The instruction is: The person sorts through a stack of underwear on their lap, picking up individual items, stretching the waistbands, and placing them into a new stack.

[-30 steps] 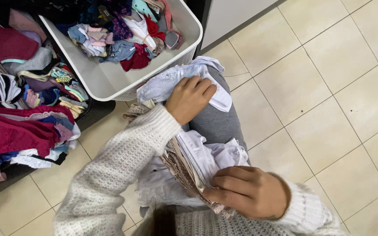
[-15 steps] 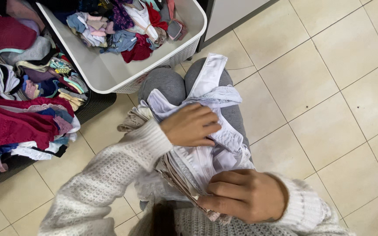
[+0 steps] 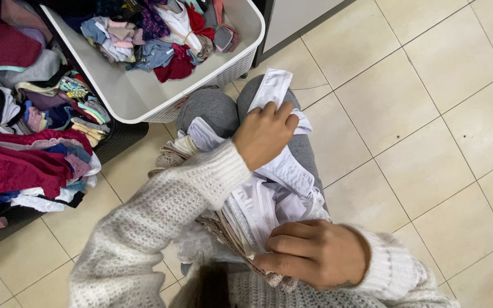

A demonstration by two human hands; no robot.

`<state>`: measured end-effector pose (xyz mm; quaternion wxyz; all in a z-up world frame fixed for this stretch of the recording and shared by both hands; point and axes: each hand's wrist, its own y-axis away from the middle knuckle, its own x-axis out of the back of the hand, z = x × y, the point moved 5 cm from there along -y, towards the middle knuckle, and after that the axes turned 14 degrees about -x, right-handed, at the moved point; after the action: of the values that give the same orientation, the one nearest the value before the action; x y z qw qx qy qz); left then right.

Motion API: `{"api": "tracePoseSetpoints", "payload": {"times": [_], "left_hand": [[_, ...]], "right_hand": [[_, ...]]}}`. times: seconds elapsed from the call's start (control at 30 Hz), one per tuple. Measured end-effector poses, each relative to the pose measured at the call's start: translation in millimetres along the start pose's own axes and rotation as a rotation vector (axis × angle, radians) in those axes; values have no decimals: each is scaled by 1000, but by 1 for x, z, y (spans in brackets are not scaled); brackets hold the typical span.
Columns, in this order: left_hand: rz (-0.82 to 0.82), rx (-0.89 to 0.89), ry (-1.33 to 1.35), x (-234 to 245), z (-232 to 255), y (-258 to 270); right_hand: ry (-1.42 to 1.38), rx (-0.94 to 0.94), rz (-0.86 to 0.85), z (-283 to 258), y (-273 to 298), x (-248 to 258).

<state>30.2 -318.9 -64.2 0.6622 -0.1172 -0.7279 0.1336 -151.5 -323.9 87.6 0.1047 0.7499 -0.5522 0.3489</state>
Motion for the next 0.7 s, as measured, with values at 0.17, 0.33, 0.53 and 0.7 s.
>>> {"api": "tracePoseSetpoints", "payload": {"times": [0.17, 0.33, 0.53, 0.7], "left_hand": [[-130, 262, 879, -17, -63, -6], [-50, 581, 627, -28, -102, 16], [-151, 469, 190, -14, -92, 30], [-323, 5, 821, 74, -66, 45]], "right_hand": [[-35, -23, 20, 5, 5, -2], [-44, -3, 7, 6, 3, -2], [-57, -33, 17, 8, 6, 3], [-98, -50, 111, 15, 9, 19]]}}
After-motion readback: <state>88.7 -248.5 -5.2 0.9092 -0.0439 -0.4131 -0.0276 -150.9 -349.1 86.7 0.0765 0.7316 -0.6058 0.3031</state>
